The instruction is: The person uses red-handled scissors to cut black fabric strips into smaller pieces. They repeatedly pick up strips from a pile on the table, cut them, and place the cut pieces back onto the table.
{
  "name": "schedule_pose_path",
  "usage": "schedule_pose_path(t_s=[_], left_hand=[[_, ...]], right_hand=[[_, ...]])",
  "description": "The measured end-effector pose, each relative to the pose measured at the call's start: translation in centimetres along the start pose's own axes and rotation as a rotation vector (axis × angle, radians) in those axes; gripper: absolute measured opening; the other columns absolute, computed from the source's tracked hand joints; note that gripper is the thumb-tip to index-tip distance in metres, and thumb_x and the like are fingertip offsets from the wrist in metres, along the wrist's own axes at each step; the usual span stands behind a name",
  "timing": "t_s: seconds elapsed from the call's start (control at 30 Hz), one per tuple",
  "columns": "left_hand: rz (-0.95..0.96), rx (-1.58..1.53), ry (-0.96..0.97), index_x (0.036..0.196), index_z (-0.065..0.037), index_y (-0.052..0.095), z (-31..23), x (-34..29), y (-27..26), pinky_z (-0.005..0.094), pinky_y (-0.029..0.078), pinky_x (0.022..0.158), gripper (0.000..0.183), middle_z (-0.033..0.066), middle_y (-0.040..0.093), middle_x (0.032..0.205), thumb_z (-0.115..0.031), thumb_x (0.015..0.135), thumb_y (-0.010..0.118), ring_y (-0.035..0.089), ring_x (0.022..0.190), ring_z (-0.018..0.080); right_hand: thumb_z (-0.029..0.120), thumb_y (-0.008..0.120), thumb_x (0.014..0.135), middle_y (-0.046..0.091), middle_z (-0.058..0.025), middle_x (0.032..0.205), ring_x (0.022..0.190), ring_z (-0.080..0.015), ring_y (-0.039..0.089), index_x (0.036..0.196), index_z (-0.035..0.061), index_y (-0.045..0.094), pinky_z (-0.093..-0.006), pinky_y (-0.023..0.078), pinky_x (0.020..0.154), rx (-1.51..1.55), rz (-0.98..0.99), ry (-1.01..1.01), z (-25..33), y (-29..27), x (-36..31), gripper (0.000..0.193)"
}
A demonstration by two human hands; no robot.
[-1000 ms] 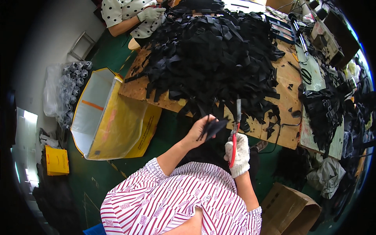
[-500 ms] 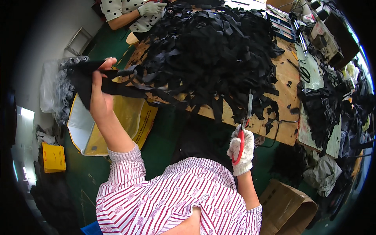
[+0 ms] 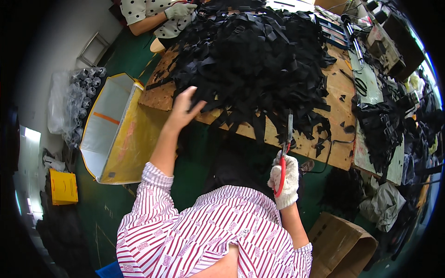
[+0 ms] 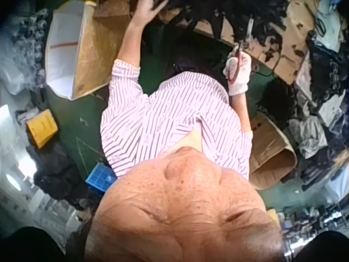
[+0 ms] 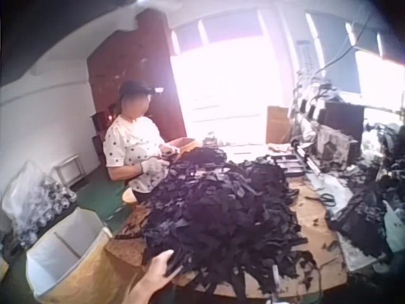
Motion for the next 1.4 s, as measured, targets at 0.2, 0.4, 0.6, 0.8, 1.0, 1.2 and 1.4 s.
schedule_pose_path(t_s=[0.2, 0.4, 0.6, 0.8, 1.0, 1.2, 1.4], left_hand=[[-0.113, 0.260, -0.088, 0.106, 0.002, 0.057, 2.7, 1.3, 9.7, 0.0399, 0.047, 0.080, 0.046, 0.0190, 0.057, 0.096, 0.001, 0.062, 0.070, 0.056, 0.094, 0.0370], [-0.128, 0.531, -0.249, 0.104, -0.003, 0.057, 1.8, 1.1, 8.7, 0.0399, 0.042, 0.085, 0.054, 0.0121, 0.059, 0.097, 0.003, 0.053, 0.075, 0.054, 0.097, 0.0295], [-0.787, 0.102, -0.325, 0.113, 0.002, 0.053, 3.7, -0.6, 1.9, 0.0388, 0.046, 0.088, 0.034, 0.0122, 0.060, 0.106, -0.012, 0.084, 0.062, 0.058, 0.098, 0.0277], [-0.399, -1.326, -0.491, 0.110, -0.003, 0.053, -2.7, -2.0, -1.7, 0.0358, 0.051, 0.079, 0.028, 0.0128, 0.059, 0.095, 0.003, 0.083, 0.056, 0.061, 0.085, 0.0249], [-0.069, -1.422, -0.688, 0.102, -0.004, 0.058, -3.5, -5.5, 4.4, 0.0285, 0.045, 0.060, 0.020, 0.0084, 0.060, 0.081, 0.000, 0.083, 0.062, 0.058, 0.071, 0.0175], [0.000, -1.224, -0.669, 0.088, -0.003, 0.063, -5.2, -6.4, 6.9, 0.0246, 0.045, 0.065, 0.006, 0.0029, 0.062, 0.078, -0.008, 0.086, 0.062, 0.056, 0.069, 0.0117], [0.080, -1.192, -0.657, 0.092, -0.001, 0.060, -6.7, -6.0, 7.6, 0.0232, 0.046, 0.065, 0.012, 0.0039, 0.060, 0.079, -0.006, 0.083, 0.064, 0.057, 0.070, 0.0113]], right_hand=[[0.001, 0.050, 0.076, 0.047, -0.0041, 0.073, 0.043, -0.0096, 0.043, 0.104, 0.0041, 0.044, -0.0211, 0.040, 0.037, -0.041, 0.009, 0.024, -0.1, -0.7, -0.3, 0.029], [0.002, 0.051, 0.078, 0.047, -0.0034, 0.071, 0.045, -0.0087, 0.043, 0.105, 0.0045, 0.043, -0.0209, 0.041, 0.039, -0.044, -0.004, -0.001, -0.7, -1.1, -0.4, 0.028], [0.003, 0.057, 0.079, 0.045, -0.0014, 0.075, 0.050, -0.0063, 0.044, 0.106, 0.0043, 0.043, -0.0199, 0.042, 0.043, -0.119, 0.050, -0.009, -0.7, 0.0, -0.8, 0.031], [0.000, 0.061, 0.077, 0.046, -0.0014, 0.076, 0.052, -0.0064, 0.044, 0.106, 0.0046, 0.043, -0.0203, 0.041, 0.046, -0.195, 0.090, 0.061, -0.5, 1.4, -0.5, 0.034], [0.006, 0.069, 0.076, 0.053, -0.0015, 0.077, 0.061, -0.0086, 0.051, 0.104, 0.0037, 0.046, -0.0232, 0.044, 0.057, -0.357, 0.237, -0.042, -1.3, 1.5, 0.0, 0.036], [0.025, 0.075, 0.070, 0.060, -0.0114, 0.080, 0.066, -0.0255, 0.060, 0.109, 0.0043, 0.048, -0.0345, 0.047, 0.065, -0.803, 0.205, -0.262, -0.7, 1.5, 0.0, 0.052], [0.029, 0.074, 0.069, 0.063, -0.0133, 0.079, 0.072, -0.0311, 0.063, 0.118, 0.0040, 0.046, -0.0368, 0.049, 0.067, -0.936, 0.170, -0.370, 0.3, 1.9, -0.4, 0.061]])
Point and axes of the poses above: each hand's wrist, its own x-axis towards the middle knuckle, its own y-axis out of the palm, z = x × y, the point moved 1 cm from there along x, towards the middle knuckle
